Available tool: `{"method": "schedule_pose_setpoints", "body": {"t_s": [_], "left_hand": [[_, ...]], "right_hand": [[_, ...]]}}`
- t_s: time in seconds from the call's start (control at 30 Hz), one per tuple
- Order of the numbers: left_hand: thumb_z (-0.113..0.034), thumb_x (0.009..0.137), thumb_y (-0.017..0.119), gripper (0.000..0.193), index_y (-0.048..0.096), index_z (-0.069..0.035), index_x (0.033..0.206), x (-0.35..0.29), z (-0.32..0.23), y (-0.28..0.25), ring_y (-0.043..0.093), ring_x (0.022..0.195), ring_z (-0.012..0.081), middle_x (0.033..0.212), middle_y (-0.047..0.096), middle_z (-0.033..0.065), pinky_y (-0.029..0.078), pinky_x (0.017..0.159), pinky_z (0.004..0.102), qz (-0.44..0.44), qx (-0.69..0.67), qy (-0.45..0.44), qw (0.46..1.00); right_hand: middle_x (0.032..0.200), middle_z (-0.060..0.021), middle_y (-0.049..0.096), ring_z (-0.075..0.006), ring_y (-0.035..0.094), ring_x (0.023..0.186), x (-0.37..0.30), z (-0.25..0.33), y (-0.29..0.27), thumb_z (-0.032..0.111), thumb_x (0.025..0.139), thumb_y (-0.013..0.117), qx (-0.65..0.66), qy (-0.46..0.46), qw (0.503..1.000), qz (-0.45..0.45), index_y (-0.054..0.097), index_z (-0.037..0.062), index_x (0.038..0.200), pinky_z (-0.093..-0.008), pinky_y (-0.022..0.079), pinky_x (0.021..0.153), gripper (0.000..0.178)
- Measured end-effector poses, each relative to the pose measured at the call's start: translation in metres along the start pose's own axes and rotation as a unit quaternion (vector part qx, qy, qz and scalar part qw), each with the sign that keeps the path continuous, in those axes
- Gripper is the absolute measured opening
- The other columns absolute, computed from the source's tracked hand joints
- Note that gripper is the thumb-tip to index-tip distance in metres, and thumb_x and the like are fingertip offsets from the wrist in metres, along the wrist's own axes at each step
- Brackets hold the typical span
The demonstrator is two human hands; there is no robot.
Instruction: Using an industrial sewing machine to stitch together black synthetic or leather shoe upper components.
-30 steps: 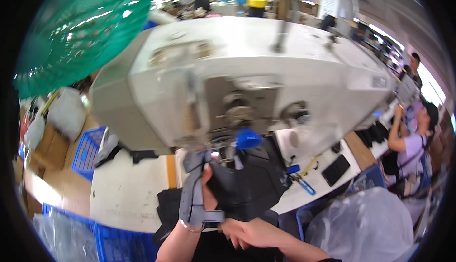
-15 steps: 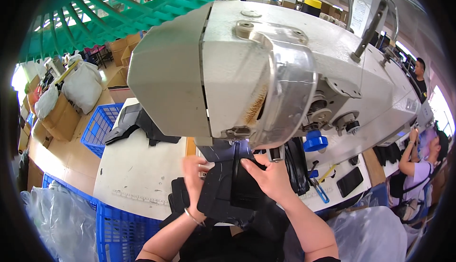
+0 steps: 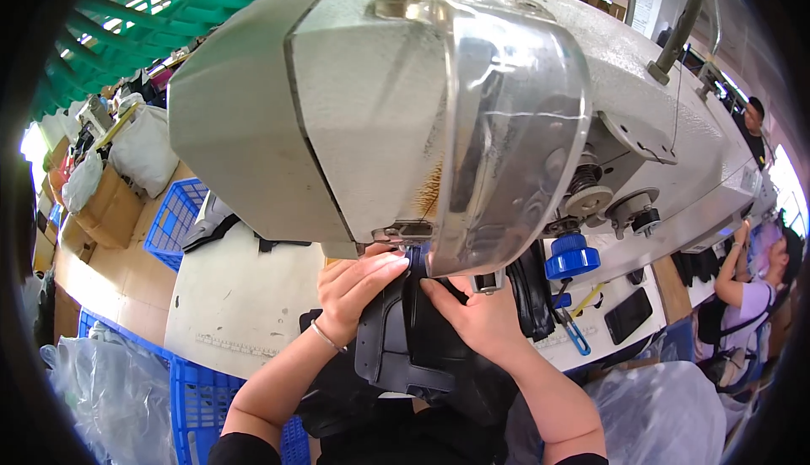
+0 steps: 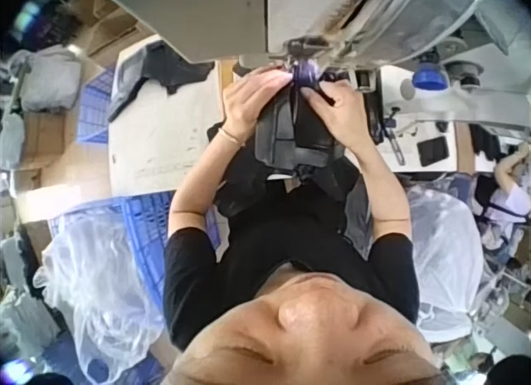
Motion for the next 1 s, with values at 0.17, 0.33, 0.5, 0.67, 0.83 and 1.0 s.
{"method": "schedule_pose_setpoints", "body": {"t_s": [0.17, 0.33, 0.5, 0.67, 0.83, 1.0], "left_hand": [[-0.005, 0.068, 0.070, 0.035, 0.073, -0.005, 0.104, -0.003, 0.003, 0.002, 0.067, 0.073, 0.0157, 0.088, 0.071, 0.0042, 0.048, 0.059, 0.0264, 0.008, 0.029, 0.008, 1.000], [-0.007, 0.068, 0.070, 0.035, 0.074, -0.006, 0.102, -0.006, 0.008, 0.004, 0.064, 0.068, 0.0142, 0.085, 0.070, 0.0021, 0.046, 0.057, 0.0256, -0.027, 0.034, 0.030, 0.999], [-0.008, 0.066, 0.071, 0.034, 0.074, -0.005, 0.100, -0.006, 0.003, 0.008, 0.060, 0.063, 0.0134, 0.082, 0.068, 0.0010, 0.044, 0.053, 0.0248, -0.035, 0.052, 0.034, 0.997], [-0.006, 0.064, 0.071, 0.036, 0.074, -0.004, 0.100, -0.009, 0.001, 0.009, 0.059, 0.064, 0.0126, 0.083, 0.066, 0.0009, 0.042, 0.051, 0.0235, -0.036, 0.070, 0.040, 0.996], [-0.006, 0.062, 0.074, 0.033, 0.075, -0.005, 0.095, -0.008, -0.003, 0.007, 0.064, 0.074, 0.0158, 0.089, 0.068, 0.0025, 0.044, 0.053, 0.0225, -0.036, 0.102, 0.082, 0.991], [-0.005, 0.065, 0.075, 0.030, 0.076, -0.007, 0.095, -0.013, 0.001, 0.003, 0.072, 0.095, 0.0283, 0.102, 0.072, 0.0076, 0.045, 0.056, 0.0246, -0.017, 0.086, 0.085, 0.992]], "right_hand": [[0.057, -0.0088, 0.046, -0.0218, 0.044, 0.059, 0.003, 0.006, -0.002, 0.017, 0.081, 0.076, -0.029, -0.030, 0.999, 0.000, 0.054, 0.0008, 0.064, -0.0360, 0.033, 0.055, 0.032], [0.057, -0.0095, 0.045, -0.0225, 0.043, 0.058, 0.004, 0.011, -0.002, 0.015, 0.081, 0.075, -0.030, -0.042, 0.999, 0.004, 0.052, 0.0008, 0.063, -0.0363, 0.033, 0.055, 0.033], [0.056, -0.0081, 0.047, -0.0189, 0.044, 0.056, 0.006, 0.003, -0.005, 0.014, 0.084, 0.073, 0.000, -0.046, 0.999, 0.004, 0.055, 0.0004, 0.067, -0.0338, 0.034, 0.054, 0.029], [0.059, 0.0020, 0.053, -0.0036, 0.046, 0.058, 0.009, -0.007, -0.009, 0.016, 0.091, 0.069, 0.068, 0.020, 0.995, 0.069, 0.062, -0.0002, 0.075, -0.0259, 0.037, 0.053, 0.024], [0.078, 0.0081, 0.065, 0.0002, 0.053, 0.073, 0.006, -0.023, -0.014, 0.019, 0.094, 0.067, 0.146, 0.101, 0.978, 0.107, 0.072, -0.0006, 0.097, -0.0201, 0.045, 0.064, 0.021], [0.082, 0.0070, 0.067, 0.0005, 0.055, 0.076, 0.012, -0.023, -0.015, 0.018, 0.095, 0.066, 0.127, 0.100, 0.977, 0.140, 0.073, -0.0010, 0.103, -0.0188, 0.046, 0.066, 0.022]]}}
Point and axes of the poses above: each hand's wrist, its own x-axis towards the middle knuckle, its own y-axis out of the palm, z = x × y, the point moved 2 cm from there along x, towards the middle knuckle
